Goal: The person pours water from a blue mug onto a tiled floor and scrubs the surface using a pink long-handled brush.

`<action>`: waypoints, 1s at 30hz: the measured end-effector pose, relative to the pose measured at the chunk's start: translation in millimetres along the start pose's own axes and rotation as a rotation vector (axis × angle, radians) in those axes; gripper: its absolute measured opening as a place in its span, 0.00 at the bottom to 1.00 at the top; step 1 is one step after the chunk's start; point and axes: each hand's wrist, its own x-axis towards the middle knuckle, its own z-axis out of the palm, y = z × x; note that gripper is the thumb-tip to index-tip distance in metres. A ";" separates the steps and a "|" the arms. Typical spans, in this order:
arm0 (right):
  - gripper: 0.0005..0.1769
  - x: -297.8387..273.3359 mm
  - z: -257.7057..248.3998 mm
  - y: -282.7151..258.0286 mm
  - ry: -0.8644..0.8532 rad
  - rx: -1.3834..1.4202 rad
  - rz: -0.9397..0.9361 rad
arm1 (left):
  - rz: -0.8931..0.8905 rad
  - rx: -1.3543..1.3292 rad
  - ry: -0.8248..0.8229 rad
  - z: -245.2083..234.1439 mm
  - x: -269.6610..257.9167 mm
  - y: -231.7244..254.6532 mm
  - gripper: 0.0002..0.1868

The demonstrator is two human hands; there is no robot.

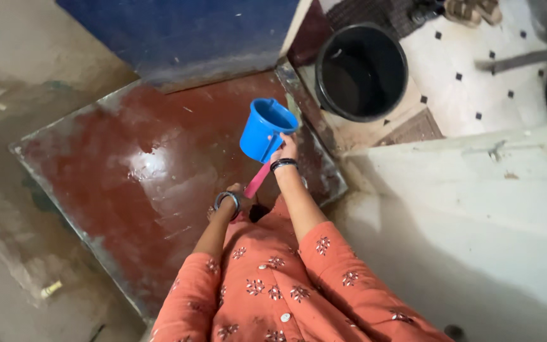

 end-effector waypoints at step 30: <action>0.28 -86.2 -7.2 29.0 -0.023 -0.002 -0.190 | 0.342 0.457 -0.053 56.4 140.4 -104.6 0.25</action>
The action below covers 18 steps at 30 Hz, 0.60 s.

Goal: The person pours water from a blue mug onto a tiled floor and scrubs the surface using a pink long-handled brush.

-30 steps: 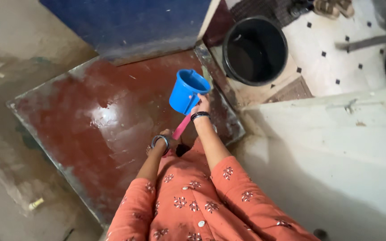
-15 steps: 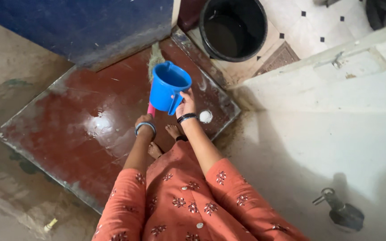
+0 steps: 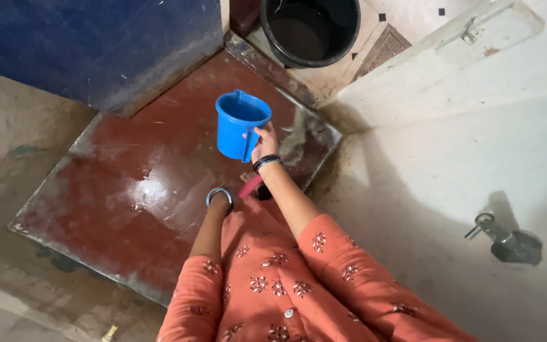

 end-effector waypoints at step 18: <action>0.38 -28.8 14.6 27.7 0.071 0.150 -0.036 | -0.038 -0.327 0.096 -97.5 -92.2 -54.1 0.42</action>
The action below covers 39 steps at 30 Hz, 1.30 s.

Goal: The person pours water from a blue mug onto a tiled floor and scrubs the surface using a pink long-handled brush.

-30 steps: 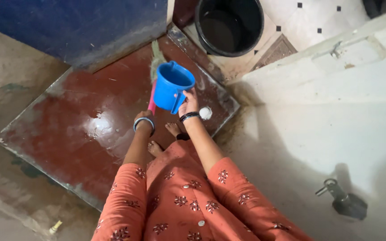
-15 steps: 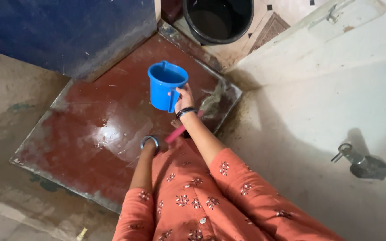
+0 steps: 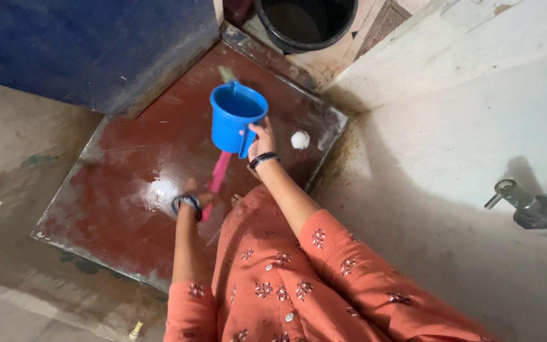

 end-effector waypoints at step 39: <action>0.44 295.7 51.6 -142.9 0.263 0.206 -0.256 | 0.995 -0.051 0.614 -183.9 213.3 438.2 0.09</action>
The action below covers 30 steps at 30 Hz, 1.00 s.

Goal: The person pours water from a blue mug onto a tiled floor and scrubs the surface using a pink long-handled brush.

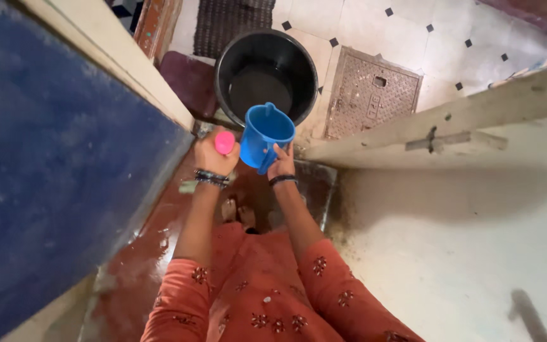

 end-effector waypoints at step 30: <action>0.50 403.2 -211.3 140.7 0.212 -1.396 -0.168 | -0.452 0.509 -0.282 428.7 60.6 -399.8 0.29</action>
